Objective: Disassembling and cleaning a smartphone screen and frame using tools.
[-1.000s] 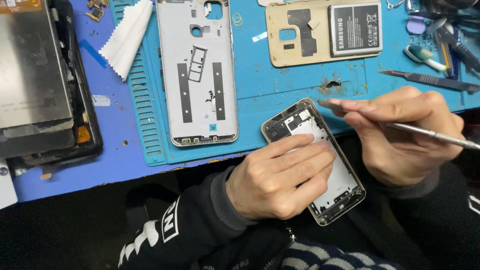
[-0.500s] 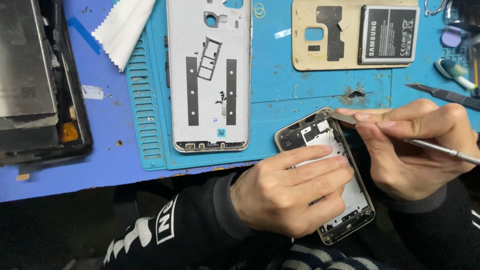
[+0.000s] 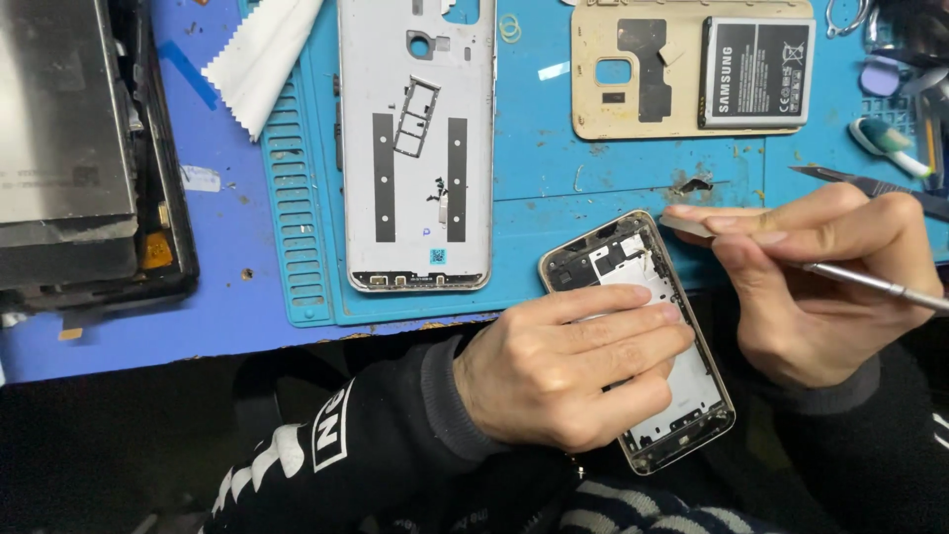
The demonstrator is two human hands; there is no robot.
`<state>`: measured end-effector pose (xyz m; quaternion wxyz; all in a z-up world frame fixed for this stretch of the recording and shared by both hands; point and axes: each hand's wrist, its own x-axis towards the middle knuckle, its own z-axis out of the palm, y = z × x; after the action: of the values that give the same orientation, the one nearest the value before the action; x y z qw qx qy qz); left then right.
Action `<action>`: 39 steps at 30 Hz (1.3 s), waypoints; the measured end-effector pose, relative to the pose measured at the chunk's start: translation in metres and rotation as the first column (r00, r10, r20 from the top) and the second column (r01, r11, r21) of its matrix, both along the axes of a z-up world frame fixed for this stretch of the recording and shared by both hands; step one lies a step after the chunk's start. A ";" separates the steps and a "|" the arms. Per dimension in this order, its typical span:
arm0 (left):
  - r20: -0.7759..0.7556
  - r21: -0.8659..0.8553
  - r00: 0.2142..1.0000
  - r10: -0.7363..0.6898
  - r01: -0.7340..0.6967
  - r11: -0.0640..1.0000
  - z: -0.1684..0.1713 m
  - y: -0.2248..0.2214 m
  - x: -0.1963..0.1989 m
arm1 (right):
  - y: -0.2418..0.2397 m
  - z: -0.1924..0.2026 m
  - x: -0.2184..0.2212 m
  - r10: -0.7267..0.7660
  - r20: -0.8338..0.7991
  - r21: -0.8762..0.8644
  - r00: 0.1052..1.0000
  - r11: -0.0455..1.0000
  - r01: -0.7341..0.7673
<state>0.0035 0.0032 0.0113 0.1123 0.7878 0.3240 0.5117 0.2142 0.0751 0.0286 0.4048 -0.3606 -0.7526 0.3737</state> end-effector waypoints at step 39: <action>0.018 0.026 0.999 0.050 -0.051 0.998 0.004 0.001 -0.001 | -0.008 0.044 -0.032 -0.002 0.463 0.376 0.886 0.906 -0.195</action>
<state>0.0021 0.0038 0.0154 0.0915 0.7763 0.3360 0.5254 0.1823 0.0676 0.0723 0.2654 -0.3055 -0.9048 0.1323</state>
